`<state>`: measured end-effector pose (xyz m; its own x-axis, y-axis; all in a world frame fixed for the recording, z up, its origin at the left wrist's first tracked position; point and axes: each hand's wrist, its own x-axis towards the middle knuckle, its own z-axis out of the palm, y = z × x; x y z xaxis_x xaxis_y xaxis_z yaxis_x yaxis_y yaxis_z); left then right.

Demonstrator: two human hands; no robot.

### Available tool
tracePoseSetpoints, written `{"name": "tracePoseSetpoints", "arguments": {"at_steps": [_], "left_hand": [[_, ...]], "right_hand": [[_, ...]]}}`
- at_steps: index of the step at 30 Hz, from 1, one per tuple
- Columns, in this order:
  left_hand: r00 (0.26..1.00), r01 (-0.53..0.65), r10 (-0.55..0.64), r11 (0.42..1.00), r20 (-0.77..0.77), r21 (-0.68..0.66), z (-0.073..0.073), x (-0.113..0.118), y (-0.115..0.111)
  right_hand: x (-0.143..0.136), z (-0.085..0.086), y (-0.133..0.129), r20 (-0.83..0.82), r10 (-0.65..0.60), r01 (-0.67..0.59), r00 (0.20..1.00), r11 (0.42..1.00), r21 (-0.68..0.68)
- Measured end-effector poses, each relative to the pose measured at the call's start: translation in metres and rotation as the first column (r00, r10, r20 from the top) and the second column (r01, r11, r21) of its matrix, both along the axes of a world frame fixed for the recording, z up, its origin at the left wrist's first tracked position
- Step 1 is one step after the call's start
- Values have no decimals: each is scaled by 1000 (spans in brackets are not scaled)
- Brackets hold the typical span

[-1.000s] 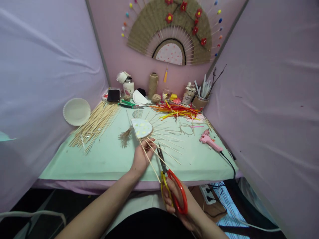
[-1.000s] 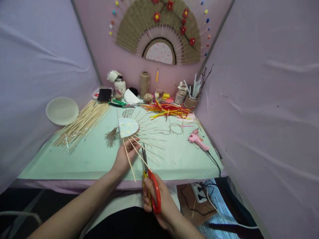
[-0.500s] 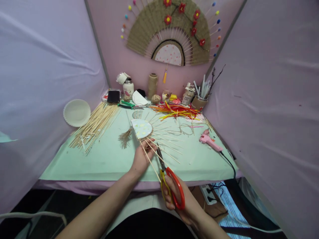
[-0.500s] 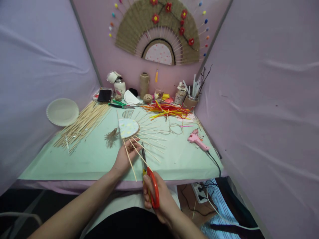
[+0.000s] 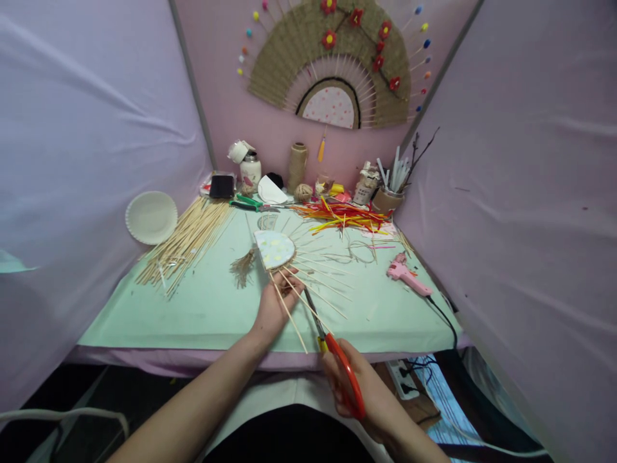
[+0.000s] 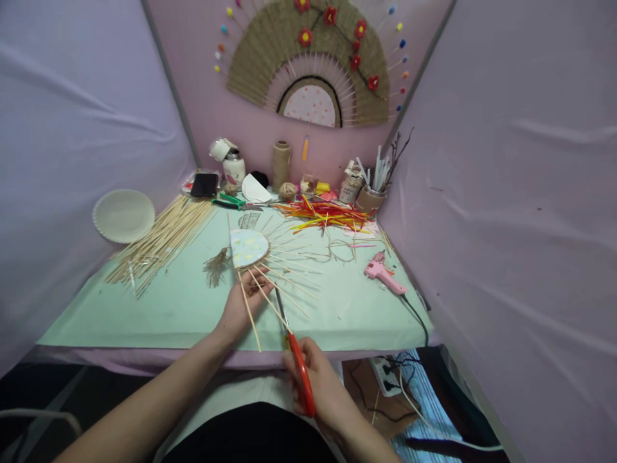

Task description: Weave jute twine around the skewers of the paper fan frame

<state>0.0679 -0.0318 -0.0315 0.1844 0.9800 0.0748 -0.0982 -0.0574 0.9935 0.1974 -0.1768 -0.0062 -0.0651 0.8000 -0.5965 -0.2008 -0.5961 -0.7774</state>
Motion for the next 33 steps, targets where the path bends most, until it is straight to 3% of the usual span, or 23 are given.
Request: {"name": "tracePoseSetpoints", "arguments": {"at_steps": [2, 4, 6, 8, 11, 17, 20, 26, 31, 33], "left_hand": [[1000, -6, 6, 1000, 0, -19, 1, 0, 0], [1000, -12, 13, 1000, 13, -26, 2, 0, 0], [999, -25, 26, 999, 33, -30, 3, 0, 0], [997, -41, 43, 998, 58, -38, 5, 1, 0], [995, -49, 53, 998, 90, -48, 6, 2, 1], [991, -57, 60, 998, 121, -27, 6, 1, -1], [990, -73, 77, 997, 122, -33, 6, 0, -1], [983, -67, 77, 995, 164, -71, 11, 1, -2], [983, -63, 74, 996, 169, -69, 11, 2, -2], [985, -52, 59, 997, 162, -48, 7, 2, -1]], "right_hand": [[14, -1, -4, 173, 32, -49, 984, 994, 94], [32, -2, -8, 422, 1, -110, 906, 966, 233], [50, -3, -11, 675, -47, -184, 737, 946, 266], [66, -2, -11, 846, -55, -227, 530, 952, 204], [80, 1, -1, 948, -62, -274, 313, 949, 153], [79, 2, 62, 991, -116, -372, 72, 918, 135], [71, -1, 104, 987, -151, -399, 47, 903, 157], [65, -12, 173, 932, -340, -416, 129, 834, 362], [62, -27, 168, 839, -478, -451, 261, 708, 543], [54, -29, 153, 804, -463, -487, 372, 641, 594]]}}
